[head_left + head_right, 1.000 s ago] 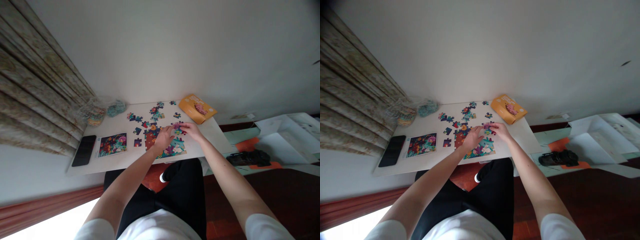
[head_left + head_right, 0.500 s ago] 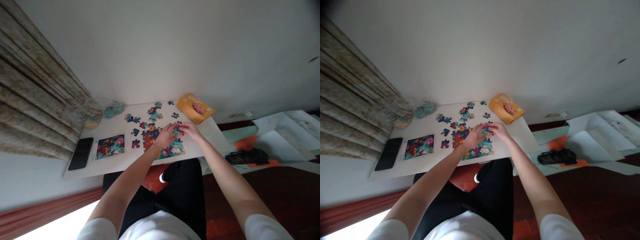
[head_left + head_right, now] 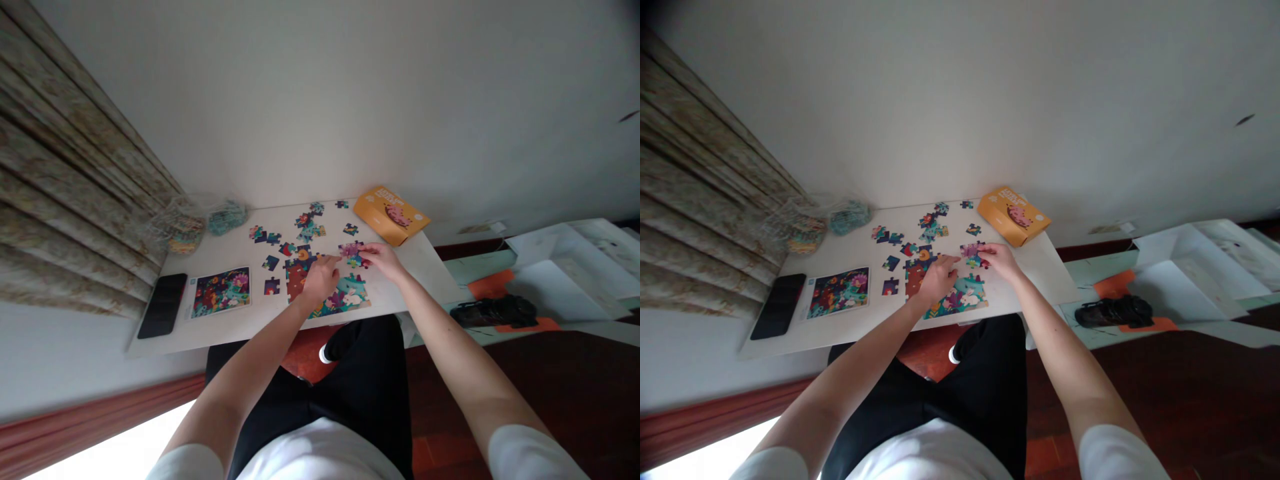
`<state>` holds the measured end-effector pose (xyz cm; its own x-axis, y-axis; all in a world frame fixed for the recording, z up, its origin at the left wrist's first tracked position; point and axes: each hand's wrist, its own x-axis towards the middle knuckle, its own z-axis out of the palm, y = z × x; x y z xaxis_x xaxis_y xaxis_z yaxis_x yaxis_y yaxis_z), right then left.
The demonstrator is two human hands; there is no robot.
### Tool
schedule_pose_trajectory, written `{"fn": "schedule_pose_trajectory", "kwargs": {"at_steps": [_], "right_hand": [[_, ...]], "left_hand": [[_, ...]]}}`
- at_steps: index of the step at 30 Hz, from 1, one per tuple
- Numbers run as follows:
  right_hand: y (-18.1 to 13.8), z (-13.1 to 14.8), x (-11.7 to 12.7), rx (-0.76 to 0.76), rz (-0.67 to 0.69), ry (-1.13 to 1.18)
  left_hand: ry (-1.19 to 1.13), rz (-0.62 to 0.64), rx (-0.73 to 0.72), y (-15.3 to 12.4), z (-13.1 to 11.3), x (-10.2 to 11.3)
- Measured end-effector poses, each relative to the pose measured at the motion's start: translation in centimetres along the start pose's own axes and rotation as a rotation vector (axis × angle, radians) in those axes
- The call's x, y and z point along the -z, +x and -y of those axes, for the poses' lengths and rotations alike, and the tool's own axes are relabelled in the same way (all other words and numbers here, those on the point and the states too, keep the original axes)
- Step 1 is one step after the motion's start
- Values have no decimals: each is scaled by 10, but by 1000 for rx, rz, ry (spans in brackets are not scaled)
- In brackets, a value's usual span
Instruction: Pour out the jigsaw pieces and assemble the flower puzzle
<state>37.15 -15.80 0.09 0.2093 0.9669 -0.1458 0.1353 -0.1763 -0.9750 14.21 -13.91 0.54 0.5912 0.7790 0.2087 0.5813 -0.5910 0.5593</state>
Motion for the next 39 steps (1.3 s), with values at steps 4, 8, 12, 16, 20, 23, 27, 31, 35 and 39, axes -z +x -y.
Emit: {"fn": "schedule_pose_trajectory", "kwargs": {"at_steps": [4, 8, 12, 16, 20, 23, 27, 31, 35, 39], "right_hand": [[5, -5, 1, 11, 16, -32], [7, -6, -5, 55, 21, -127], [9, -6, -9, 126, -9, -274], [10, -4, -13, 152, -14, -358], [10, -3, -16, 150, -1, -371], [8, -3, -16, 147, 13, -363], [6, -1, -16, 147, 22, -353], [5, 3, -16, 142, 56, -327], [3, 7, -4, 136, 23, -243], [-9, 7, 25, 16, 40, -188]], "left_hand": [[161, 70, -151, -30, -3, 2], [223, 61, -167, -50, -8, -3], [224, 61, -153, -53, -10, -5], [239, 67, -151, -52, -11, -4], [239, 71, -149, -53, -11, -4], [240, 73, -141, -53, -12, -4], [238, 71, -140, -53, -11, -5], [251, 79, -144, -53, -11, -5], [251, 78, -149, -53, -11, -4], [264, 75, -145, -54, -10, -5]]}}
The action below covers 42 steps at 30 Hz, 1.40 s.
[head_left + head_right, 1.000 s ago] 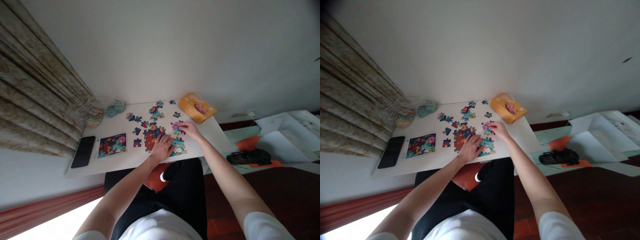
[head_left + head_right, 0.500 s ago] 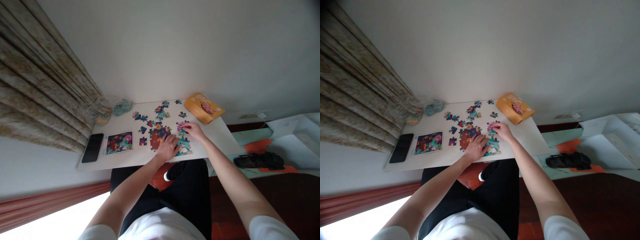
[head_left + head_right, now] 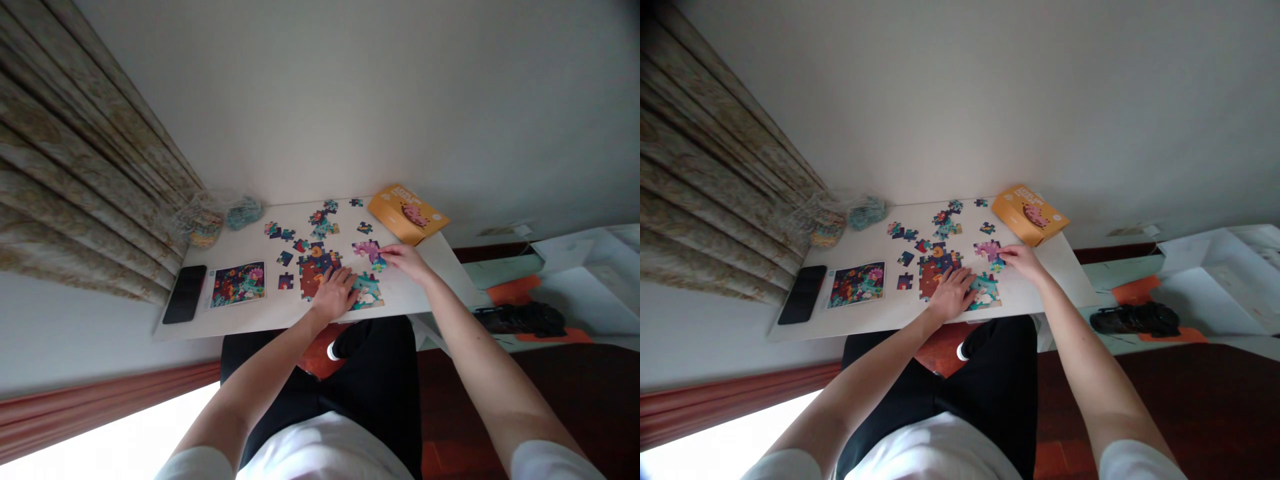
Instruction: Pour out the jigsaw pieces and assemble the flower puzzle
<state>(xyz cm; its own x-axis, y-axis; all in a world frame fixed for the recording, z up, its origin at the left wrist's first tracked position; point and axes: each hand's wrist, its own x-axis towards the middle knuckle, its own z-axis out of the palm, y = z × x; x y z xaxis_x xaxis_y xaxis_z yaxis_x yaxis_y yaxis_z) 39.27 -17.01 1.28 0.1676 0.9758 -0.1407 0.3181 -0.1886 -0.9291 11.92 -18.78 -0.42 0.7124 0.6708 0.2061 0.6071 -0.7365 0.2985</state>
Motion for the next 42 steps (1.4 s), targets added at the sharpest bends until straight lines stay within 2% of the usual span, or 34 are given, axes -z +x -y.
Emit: {"fn": "schedule_pose_trajectory", "kwargs": {"at_steps": [4, 8, 15, 20, 27, 31, 38, 42], "right_hand": [[-19, -7, 21, -83, 31, -9], [-34, -13, 24, -131, 48, -3], [-40, -25, 21, -149, 21, -5], [-33, -32, 11, -95, -16, -103], [-33, -34, -7, -87, -160, -237], [-37, -35, -12, -71, -209, -185], [-40, -33, -13, -178, -190, 75], [-40, -35, -15, -168, -184, 77]], "left_hand": [[37, 2, -9, 0, 0, -2], [105, -28, -55, 1, -2, 1], [177, -15, -139, -3, -25, 10], [138, 23, -147, -9, -45, -5], [97, -8, -116, -11, -47, -14], [82, -11, -111, -11, -47, -14], [63, -19, -110, -11, -47, -17], [54, -17, -103, -11, -47, -17]]}}
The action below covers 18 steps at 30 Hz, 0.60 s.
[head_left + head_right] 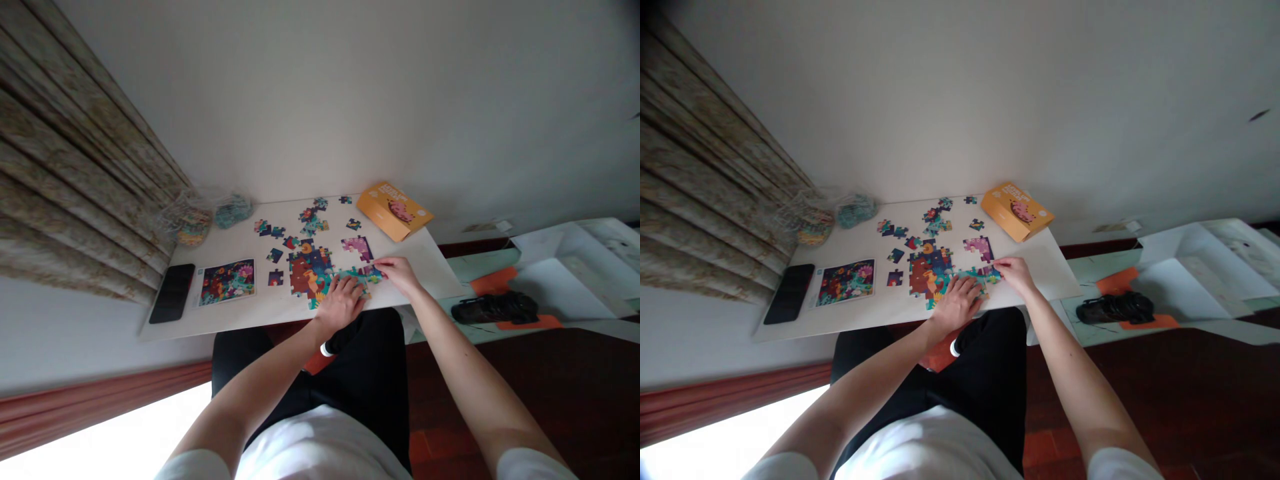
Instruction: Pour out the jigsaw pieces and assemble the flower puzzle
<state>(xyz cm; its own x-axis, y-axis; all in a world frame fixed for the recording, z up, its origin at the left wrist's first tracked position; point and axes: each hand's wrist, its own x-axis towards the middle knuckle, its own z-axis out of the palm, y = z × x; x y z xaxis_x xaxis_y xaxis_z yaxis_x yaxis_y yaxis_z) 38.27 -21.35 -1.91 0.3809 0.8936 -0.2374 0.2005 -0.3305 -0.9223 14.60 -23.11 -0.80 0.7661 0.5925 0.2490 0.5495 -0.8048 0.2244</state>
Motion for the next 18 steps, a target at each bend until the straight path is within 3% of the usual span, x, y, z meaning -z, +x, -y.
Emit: {"fn": "schedule_pose_trajectory", "kwargs": {"at_steps": [12, 18], "right_hand": [[-14, -1, -14, 250, -127, -390], [-15, -1, -11, 292, -72, -408]], "left_hand": [[55, 83, 31, 4, -6, 8], [64, 110, 66, 12, -11, 7]]}}
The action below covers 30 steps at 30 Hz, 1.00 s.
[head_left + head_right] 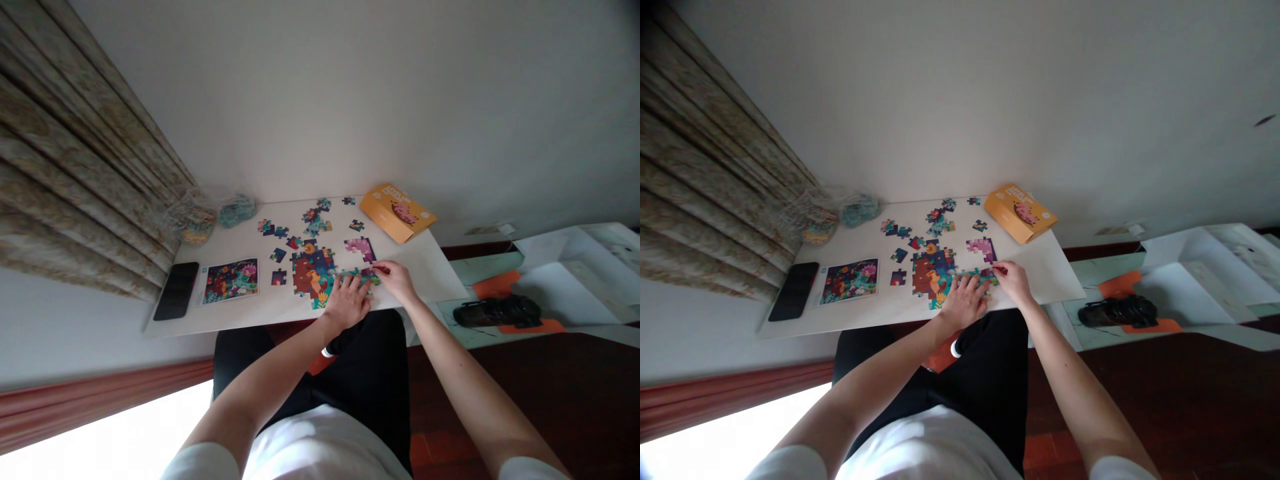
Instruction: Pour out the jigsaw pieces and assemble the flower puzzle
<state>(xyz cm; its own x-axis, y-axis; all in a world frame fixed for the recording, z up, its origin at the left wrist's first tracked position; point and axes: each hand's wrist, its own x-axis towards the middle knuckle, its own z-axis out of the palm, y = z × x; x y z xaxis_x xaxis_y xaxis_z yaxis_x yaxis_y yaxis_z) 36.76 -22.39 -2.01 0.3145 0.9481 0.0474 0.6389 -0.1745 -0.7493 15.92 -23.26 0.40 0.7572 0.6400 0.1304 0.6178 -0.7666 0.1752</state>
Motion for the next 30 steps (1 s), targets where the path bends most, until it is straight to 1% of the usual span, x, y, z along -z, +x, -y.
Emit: {"fn": "schedule_pose_trajectory", "kwargs": {"at_steps": [5, 7, 10, 13, 18, 21, 23, 26, 28, 30], "right_hand": [[-3, -4, 13, 162, 99, -56], [-6, -8, 20, 220, 117, -62], [-13, -15, 27, 281, 100, -121], [-19, -22, 28, 311, 66, -202], [-25, -26, 22, 301, 43, -273], [-22, -27, 24, 283, 61, -255], [-17, -27, 28, 283, 98, -203], [-2, -26, 34, 237, 168, -89], [14, -23, 34, 168, 168, -55], [34, -17, 31, 136, 149, -72]], "left_hand": [[9, -1, -4, 0, 0, -1], [10, -4, -7, 0, 0, -1], [9, -1, -12, -1, 0, -1], [9, 6, -12, -1, 0, -1], [-13, 0, -35, -1, 2, -4], [-22, 3, -69, -1, 3, -6], [-24, 10, -75, -1, 4, -6], [-19, 12, -72, -1, 4, -5], [-12, 8, -75, -1, 3, -4], [-6, 7, -78, -1, 3, -4]]}}
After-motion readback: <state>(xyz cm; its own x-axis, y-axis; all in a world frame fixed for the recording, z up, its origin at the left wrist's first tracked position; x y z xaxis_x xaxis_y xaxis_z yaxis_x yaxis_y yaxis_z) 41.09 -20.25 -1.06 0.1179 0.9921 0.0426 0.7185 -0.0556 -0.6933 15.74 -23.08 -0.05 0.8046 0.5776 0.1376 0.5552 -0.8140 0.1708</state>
